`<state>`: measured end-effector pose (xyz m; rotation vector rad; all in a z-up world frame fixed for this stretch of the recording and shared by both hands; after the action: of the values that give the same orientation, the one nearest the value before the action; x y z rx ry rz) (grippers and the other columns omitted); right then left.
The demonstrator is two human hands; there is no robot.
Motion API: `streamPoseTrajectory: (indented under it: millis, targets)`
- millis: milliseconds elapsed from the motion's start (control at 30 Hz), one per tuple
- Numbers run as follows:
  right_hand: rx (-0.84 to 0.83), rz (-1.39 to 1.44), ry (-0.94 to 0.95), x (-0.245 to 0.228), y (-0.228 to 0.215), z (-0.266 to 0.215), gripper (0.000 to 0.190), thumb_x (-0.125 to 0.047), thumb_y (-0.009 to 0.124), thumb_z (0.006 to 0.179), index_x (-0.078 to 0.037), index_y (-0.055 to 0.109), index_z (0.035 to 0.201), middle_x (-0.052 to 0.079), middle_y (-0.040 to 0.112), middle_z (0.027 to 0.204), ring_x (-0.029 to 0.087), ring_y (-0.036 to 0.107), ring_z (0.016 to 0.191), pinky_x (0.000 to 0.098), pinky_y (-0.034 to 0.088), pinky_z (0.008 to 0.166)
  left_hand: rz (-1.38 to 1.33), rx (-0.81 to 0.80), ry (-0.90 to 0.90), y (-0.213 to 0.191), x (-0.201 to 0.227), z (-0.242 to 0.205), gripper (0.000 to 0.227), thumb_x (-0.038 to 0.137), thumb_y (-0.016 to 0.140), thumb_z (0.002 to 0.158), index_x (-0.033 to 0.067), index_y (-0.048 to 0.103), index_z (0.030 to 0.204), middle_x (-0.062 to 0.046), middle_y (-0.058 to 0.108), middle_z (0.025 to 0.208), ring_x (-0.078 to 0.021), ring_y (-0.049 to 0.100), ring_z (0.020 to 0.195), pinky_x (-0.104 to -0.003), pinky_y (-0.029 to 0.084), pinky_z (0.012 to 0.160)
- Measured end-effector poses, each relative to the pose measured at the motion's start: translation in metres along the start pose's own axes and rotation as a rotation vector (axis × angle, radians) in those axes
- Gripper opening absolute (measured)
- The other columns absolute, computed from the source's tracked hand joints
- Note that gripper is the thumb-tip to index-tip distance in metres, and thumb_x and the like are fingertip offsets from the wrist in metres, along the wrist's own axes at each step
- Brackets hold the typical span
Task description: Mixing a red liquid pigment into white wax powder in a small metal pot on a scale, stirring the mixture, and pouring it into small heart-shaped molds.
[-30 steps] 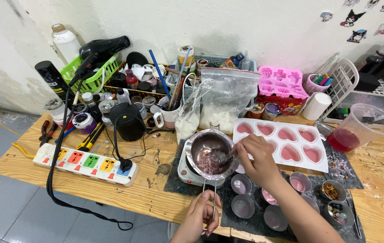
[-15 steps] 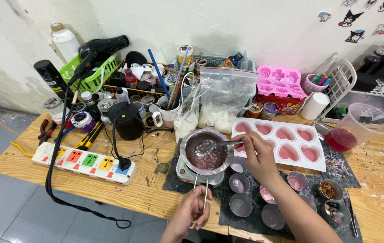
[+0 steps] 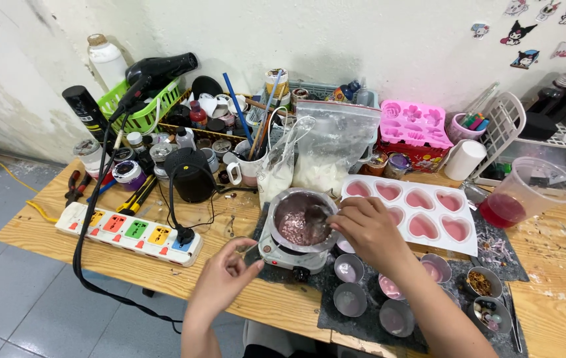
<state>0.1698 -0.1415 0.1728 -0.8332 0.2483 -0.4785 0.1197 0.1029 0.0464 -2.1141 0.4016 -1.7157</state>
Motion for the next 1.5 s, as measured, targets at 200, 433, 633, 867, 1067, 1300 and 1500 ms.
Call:
streamPoseTrajectory:
  millis: [200, 433, 633, 867, 1067, 1300, 1500]
  targets:
    - [-0.047, 0.304, 0.016, -0.005, 0.005, 0.002, 0.017, -0.013, 0.068, 0.092, -0.010, 0.073, 0.108, 0.006, 0.069, 0.105, 0.028, 0.060, 0.112, 0.0409, 0.045, 0.092, 0.287, 0.136, -0.044, -0.030, 0.004, 0.005, 0.052, 0.051, 0.077, 0.081, 0.0262, 0.075, 0.127, 0.002, 0.044, 0.051, -0.0103, 0.043, 0.048, -0.030, 0.032, 0.051]
    - [-0.008, 0.026, 0.030, 0.004, 0.008, 0.001, 0.016, -0.017, 0.068, 0.090, -0.010, 0.072, 0.104, 0.004, 0.069, 0.100, 0.025, 0.061, 0.108, 0.0427, 0.043, 0.089, 0.299, 0.108, 0.024, -0.031, 0.006, 0.005, 0.055, 0.050, 0.075, 0.081, 0.0297, 0.071, 0.132, -0.002, 0.036, 0.050, -0.0137, 0.037, 0.049, -0.032, 0.031, 0.050]
    - [-0.028, 0.324, 0.006, 0.000, 0.002, 0.000, 0.012, -0.013, 0.066, 0.094, -0.011, 0.071, 0.105, 0.004, 0.070, 0.104, 0.026, 0.061, 0.114, 0.0413, 0.045, 0.094, 0.315, 0.127, 0.052, -0.036, 0.006, 0.005, 0.053, 0.048, 0.077, 0.081, 0.0286, 0.072, 0.130, -0.002, 0.036, 0.049, -0.0125, 0.037, 0.047, -0.032, 0.032, 0.049]
    - [-0.007, 0.156, 0.003, -0.009, 0.008, 0.004, 0.017, -0.015, 0.068, 0.089, -0.010, 0.072, 0.105, 0.006, 0.069, 0.103, 0.026, 0.061, 0.109, 0.0432, 0.043, 0.090, 0.307, 0.100, -0.008, -0.036, 0.007, 0.002, 0.052, 0.047, 0.077, 0.081, 0.0330, 0.072, 0.131, -0.003, 0.035, 0.050, -0.0133, 0.036, 0.047, -0.032, 0.030, 0.050]
    - [-0.016, 0.254, 0.039, 0.002, -0.007, 0.001, 0.009, -0.013, 0.066, 0.093, -0.009, 0.070, 0.101, 0.005, 0.068, 0.099, 0.027, 0.061, 0.108, 0.0429, 0.044, 0.092, 0.271, 0.121, 0.028, -0.034, 0.010, 0.000, 0.053, 0.044, 0.079, 0.079, 0.0316, 0.072, 0.130, -0.002, 0.036, 0.051, -0.0127, 0.036, 0.048, -0.032, 0.031, 0.049]
    - [-0.017, 0.242, 0.067, 0.004, -0.007, 0.000, 0.009, -0.012, 0.065, 0.095, -0.006, 0.068, 0.100, 0.006, 0.068, 0.097, 0.027, 0.061, 0.099, 0.0403, 0.043, 0.086, 0.284, 0.124, 0.020, -0.034, 0.003, 0.003, 0.054, 0.041, 0.080, 0.079, 0.0311, 0.071, 0.131, -0.003, 0.033, 0.053, -0.0125, 0.035, 0.049, -0.031, 0.031, 0.049]
    - [-0.057, 0.332, 0.141, 0.004, 0.000, 0.001, 0.011, -0.014, 0.068, 0.093, -0.009, 0.073, 0.102, 0.004, 0.066, 0.088, 0.024, 0.059, 0.088, 0.0385, 0.042, 0.083, 0.257, 0.142, 0.017, -0.034, 0.006, 0.002, 0.053, 0.041, 0.081, 0.078, 0.0304, 0.073, 0.130, -0.003, 0.033, 0.052, -0.0128, 0.034, 0.049, -0.032, 0.031, 0.049]
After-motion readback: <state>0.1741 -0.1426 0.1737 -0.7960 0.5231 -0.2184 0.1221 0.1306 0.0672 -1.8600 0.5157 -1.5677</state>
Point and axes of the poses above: each hand's wrist, its own z-axis towards the middle knuckle, its own y-axis out of the palm, x = y × z, the point moved 10 cm from there along z, towards the middle knuckle
